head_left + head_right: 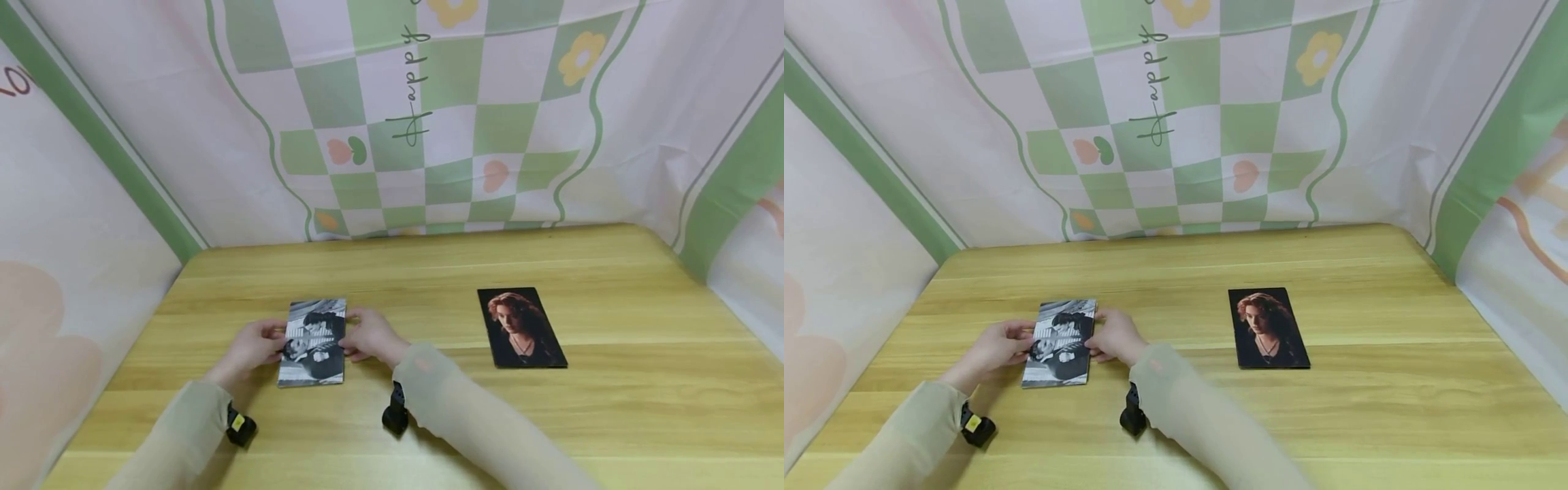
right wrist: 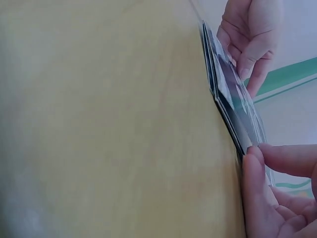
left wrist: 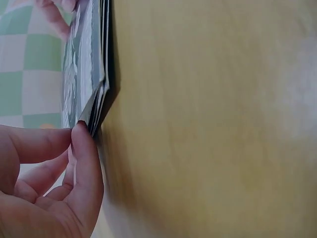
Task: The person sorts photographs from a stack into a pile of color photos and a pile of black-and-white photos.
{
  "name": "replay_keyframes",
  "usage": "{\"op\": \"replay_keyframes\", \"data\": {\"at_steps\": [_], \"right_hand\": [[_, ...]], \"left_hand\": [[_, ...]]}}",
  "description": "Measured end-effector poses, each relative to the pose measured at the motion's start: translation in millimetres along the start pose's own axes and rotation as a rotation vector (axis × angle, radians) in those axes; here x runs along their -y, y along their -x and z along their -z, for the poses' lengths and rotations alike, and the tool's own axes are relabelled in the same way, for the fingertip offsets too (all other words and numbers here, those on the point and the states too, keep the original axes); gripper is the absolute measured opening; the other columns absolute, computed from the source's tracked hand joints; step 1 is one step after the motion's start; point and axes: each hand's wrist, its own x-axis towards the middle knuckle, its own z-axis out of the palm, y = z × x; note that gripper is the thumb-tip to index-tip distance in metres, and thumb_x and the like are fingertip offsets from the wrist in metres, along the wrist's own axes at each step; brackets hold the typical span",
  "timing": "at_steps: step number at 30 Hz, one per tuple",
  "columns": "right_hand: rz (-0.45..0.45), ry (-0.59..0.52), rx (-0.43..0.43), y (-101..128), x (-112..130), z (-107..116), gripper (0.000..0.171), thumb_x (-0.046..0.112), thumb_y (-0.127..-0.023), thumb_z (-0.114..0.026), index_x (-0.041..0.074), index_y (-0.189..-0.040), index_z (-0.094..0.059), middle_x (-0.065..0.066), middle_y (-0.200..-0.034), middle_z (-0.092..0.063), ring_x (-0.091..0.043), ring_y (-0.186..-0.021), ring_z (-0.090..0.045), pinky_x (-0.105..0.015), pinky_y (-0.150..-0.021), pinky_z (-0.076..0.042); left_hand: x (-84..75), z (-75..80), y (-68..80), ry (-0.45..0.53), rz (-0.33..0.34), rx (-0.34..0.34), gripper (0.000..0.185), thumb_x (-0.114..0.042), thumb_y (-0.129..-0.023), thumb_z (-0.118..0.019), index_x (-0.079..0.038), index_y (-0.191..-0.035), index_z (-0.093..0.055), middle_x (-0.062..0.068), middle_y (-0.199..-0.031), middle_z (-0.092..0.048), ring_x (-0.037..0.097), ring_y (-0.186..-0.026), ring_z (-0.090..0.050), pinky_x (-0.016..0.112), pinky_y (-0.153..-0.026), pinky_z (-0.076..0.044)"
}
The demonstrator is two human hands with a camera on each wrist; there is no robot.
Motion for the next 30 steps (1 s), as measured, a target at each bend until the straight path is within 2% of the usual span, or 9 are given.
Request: {"op": "replay_keyframes", "data": {"at_steps": [11, 20, 25, 30], "right_hand": [[0.005, 0.023, 0.019, 1.7, 1.0, 3.3, 0.055, -0.003, -0.084, -0.065, -0.001, -0.135, -0.045, -0.011, -0.077, -0.068, -0.011, -0.055, -0.057, -0.023, -0.051, -0.056], [0.023, -0.001, 0.046, 3.6, 1.3, 6.8, 0.051, -0.004, -0.082, -0.065, -0.005, -0.130, -0.047, -0.012, -0.073, -0.067, -0.014, -0.058, -0.060, -0.026, -0.057, -0.059], [0.010, -0.016, 0.049, 1.9, -2.0, 8.4, 0.052, -0.002, -0.081, -0.066, -0.003, -0.130, -0.048, -0.012, -0.073, -0.066, -0.016, -0.059, -0.061, -0.028, -0.058, -0.059], [-0.011, -0.026, 0.065, 3.0, -3.7, 11.3, 0.054, 0.000, -0.082, -0.067, 0.001, -0.132, -0.047, -0.012, -0.080, -0.068, -0.015, -0.063, -0.060, -0.028, -0.059, -0.059]], "left_hand": [[2.4, 2.3, -2.2, -0.014, 0.026, -0.013, 0.037, 0.002, -0.093, -0.050, 0.012, -0.129, -0.047, 0.014, -0.097, -0.056, 0.012, -0.081, -0.057, 0.025, -0.071, -0.058], [2.5, 2.7, -2.2, 0.008, 0.007, -0.017, 0.036, 0.002, -0.092, -0.053, 0.014, -0.125, -0.050, 0.014, -0.096, -0.058, 0.010, -0.078, -0.058, 0.026, -0.071, -0.059], [2.8, 2.2, -2.8, 0.011, 0.021, -0.024, 0.034, 0.002, -0.091, -0.054, 0.012, -0.124, -0.052, 0.012, -0.096, -0.058, 0.010, -0.078, -0.058, 0.025, -0.071, -0.059], [2.1, 3.7, -2.0, 0.041, 0.003, -0.010, 0.036, 0.001, -0.091, -0.055, 0.014, -0.124, -0.050, 0.013, -0.096, -0.059, 0.009, -0.076, -0.059, 0.025, -0.070, -0.059]]}}
